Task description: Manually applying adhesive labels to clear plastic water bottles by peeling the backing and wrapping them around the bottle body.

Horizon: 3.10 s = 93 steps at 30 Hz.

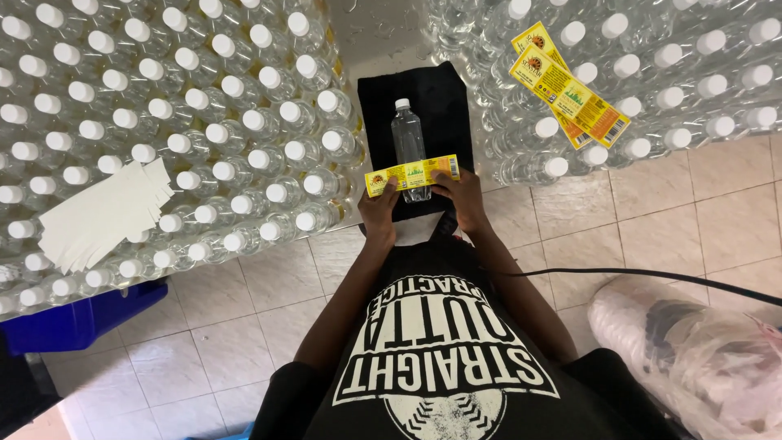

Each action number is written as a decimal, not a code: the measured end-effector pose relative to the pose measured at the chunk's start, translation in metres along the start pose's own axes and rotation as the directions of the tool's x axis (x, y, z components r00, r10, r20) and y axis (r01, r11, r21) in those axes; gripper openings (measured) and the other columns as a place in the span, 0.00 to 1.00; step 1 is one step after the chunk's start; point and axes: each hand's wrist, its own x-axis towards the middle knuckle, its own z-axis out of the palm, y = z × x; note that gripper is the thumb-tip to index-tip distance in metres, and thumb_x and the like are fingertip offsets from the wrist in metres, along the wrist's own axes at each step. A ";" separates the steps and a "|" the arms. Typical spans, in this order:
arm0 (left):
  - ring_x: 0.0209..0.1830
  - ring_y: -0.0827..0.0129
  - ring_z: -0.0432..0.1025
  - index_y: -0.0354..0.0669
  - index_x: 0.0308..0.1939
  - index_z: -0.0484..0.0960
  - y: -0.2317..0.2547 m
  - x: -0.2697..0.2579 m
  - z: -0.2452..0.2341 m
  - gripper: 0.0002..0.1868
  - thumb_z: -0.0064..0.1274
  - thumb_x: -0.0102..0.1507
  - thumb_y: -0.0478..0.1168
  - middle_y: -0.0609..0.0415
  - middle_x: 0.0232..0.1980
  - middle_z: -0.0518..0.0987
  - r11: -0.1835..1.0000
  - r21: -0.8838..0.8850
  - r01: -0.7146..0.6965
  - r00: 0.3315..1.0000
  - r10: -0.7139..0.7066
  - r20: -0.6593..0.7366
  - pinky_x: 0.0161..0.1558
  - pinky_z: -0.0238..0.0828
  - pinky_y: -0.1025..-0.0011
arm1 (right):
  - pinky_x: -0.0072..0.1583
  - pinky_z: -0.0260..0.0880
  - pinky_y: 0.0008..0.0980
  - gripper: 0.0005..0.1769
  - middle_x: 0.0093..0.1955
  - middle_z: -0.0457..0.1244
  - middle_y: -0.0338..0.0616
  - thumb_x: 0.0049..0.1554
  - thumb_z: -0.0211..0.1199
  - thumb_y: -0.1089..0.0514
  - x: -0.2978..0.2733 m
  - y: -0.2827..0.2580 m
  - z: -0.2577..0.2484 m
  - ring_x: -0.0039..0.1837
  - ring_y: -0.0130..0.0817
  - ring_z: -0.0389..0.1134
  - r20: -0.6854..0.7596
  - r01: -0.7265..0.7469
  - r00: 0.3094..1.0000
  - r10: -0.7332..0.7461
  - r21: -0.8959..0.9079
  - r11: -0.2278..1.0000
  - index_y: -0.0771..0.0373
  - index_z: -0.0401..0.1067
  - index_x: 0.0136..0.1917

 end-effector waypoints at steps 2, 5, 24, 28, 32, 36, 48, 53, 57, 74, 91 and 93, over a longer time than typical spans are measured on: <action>0.51 0.60 0.81 0.35 0.53 0.83 -0.001 0.001 0.000 0.23 0.77 0.62 0.42 0.44 0.47 0.84 1.000 -0.007 0.000 1.000 0.000 -0.001 0.62 0.83 0.57 | 0.60 0.83 0.46 0.32 0.57 0.67 0.65 0.59 0.79 0.55 0.003 0.004 -0.003 0.58 0.49 0.75 0.002 0.000 1.000 0.000 0.005 1.000 0.80 0.74 0.67; 0.52 0.60 0.81 0.35 0.53 0.82 -0.002 0.002 0.000 0.23 0.77 0.63 0.41 0.44 0.48 0.84 1.000 -0.016 -0.001 1.000 0.001 0.004 0.62 0.83 0.57 | 0.60 0.83 0.47 0.32 0.57 0.68 0.66 0.59 0.80 0.56 0.006 0.008 -0.005 0.58 0.51 0.76 0.006 0.004 1.000 -0.004 0.015 1.000 0.80 0.74 0.67; 0.47 0.72 0.79 0.40 0.52 0.85 -0.006 0.001 0.000 0.21 0.78 0.62 0.44 0.52 0.45 0.84 0.991 0.118 -0.060 0.998 0.062 -0.017 0.54 0.82 0.67 | 0.58 0.82 0.49 0.30 0.56 0.69 0.71 0.59 0.80 0.60 0.012 0.019 -0.005 0.56 0.58 0.77 -0.051 0.010 0.999 -0.011 -0.024 1.000 0.81 0.74 0.66; 0.45 0.72 0.80 0.41 0.51 0.86 -0.017 0.009 0.003 0.19 0.77 0.63 0.45 0.53 0.43 0.85 0.981 0.174 -0.081 0.996 0.084 -0.006 0.49 0.83 0.64 | 0.58 0.82 0.48 0.27 0.56 0.70 0.69 0.58 0.79 0.61 0.009 0.015 0.000 0.56 0.54 0.77 -0.069 0.021 0.997 -0.027 -0.079 0.997 0.79 0.76 0.65; 0.44 0.71 0.80 0.41 0.50 0.85 -0.014 0.007 0.006 0.20 0.77 0.64 0.46 0.53 0.44 0.84 0.982 0.178 -0.069 0.998 0.067 0.019 0.52 0.82 0.65 | 0.57 0.82 0.47 0.27 0.55 0.70 0.68 0.58 0.78 0.60 0.010 0.016 -0.001 0.55 0.55 0.77 -0.072 0.024 0.997 -0.036 -0.161 0.987 0.77 0.76 0.66; 0.45 0.65 0.79 0.36 0.52 0.83 -0.009 0.008 0.010 0.21 0.76 0.63 0.41 0.49 0.44 0.82 0.993 0.112 -0.030 0.999 0.027 0.021 0.52 0.83 0.64 | 0.58 0.80 0.45 0.26 0.53 0.69 0.57 0.56 0.77 0.57 0.002 -0.001 0.002 0.55 0.45 0.75 -0.007 0.023 1.000 -0.026 -0.224 0.974 0.70 0.76 0.65; 0.45 0.61 0.82 0.31 0.53 0.80 0.029 -0.033 0.027 0.22 0.75 0.62 0.33 0.45 0.47 0.83 0.992 -0.092 0.088 0.992 -0.080 0.096 0.54 0.84 0.65 | 0.54 0.80 0.35 0.40 0.56 0.63 0.48 0.57 0.79 0.62 -0.016 -0.028 0.001 0.53 0.35 0.73 0.066 -0.047 0.997 0.040 0.104 0.993 0.70 0.62 0.75; 0.54 0.59 0.84 0.37 0.60 0.77 0.054 -0.046 0.020 0.21 0.69 0.66 0.34 0.40 0.58 0.84 0.991 -0.130 -0.017 0.957 0.054 0.286 0.59 0.84 0.64 | 0.55 0.77 0.34 0.41 0.56 0.68 0.50 0.53 0.83 0.63 -0.052 -0.079 -0.004 0.55 0.34 0.73 0.134 0.120 0.982 -0.132 0.099 0.988 0.66 0.68 0.76; 0.70 0.61 0.75 0.39 0.75 0.69 0.107 -0.066 0.030 0.41 0.74 0.62 0.40 0.42 0.68 0.80 0.917 -0.013 -0.398 0.841 0.371 0.394 0.75 0.71 0.61 | 0.60 0.78 0.42 0.47 0.58 0.71 0.52 0.47 0.86 0.63 -0.077 -0.120 -0.009 0.58 0.39 0.75 0.214 0.183 0.958 -0.189 0.049 0.982 0.60 0.70 0.77; 0.58 0.67 0.78 0.48 0.58 0.79 0.160 -0.114 0.096 0.25 0.75 0.62 0.42 0.53 0.54 0.83 0.871 -0.087 -0.483 0.860 0.491 0.139 0.63 0.71 0.61 | 0.80 0.62 0.51 0.44 0.81 0.61 0.53 0.65 0.72 0.46 -0.102 -0.102 0.018 0.80 0.53 0.63 0.322 0.806 0.431 -0.843 -0.557 0.199 0.66 0.59 0.85; 0.63 0.65 0.75 0.37 0.69 0.69 0.153 -0.145 0.109 0.33 0.70 0.65 0.34 0.45 0.58 0.81 0.903 -0.109 -0.416 0.828 0.425 0.365 0.66 0.75 0.57 | 0.69 0.70 0.57 0.48 0.76 0.65 0.57 0.69 0.46 0.27 -0.082 -0.114 0.003 0.72 0.61 0.70 0.504 0.799 0.585 -0.635 -0.494 0.344 0.66 0.57 0.86; 0.64 0.65 0.73 0.38 0.71 0.69 0.153 -0.142 0.105 0.33 0.69 0.66 0.35 0.47 0.59 0.79 0.913 -0.105 -0.395 0.832 0.404 0.381 0.66 0.75 0.57 | 0.68 0.71 0.58 0.49 0.71 0.68 0.59 0.68 0.47 0.26 -0.078 -0.104 -0.005 0.70 0.60 0.71 0.497 0.745 0.667 -0.555 -0.455 0.487 0.61 0.53 0.88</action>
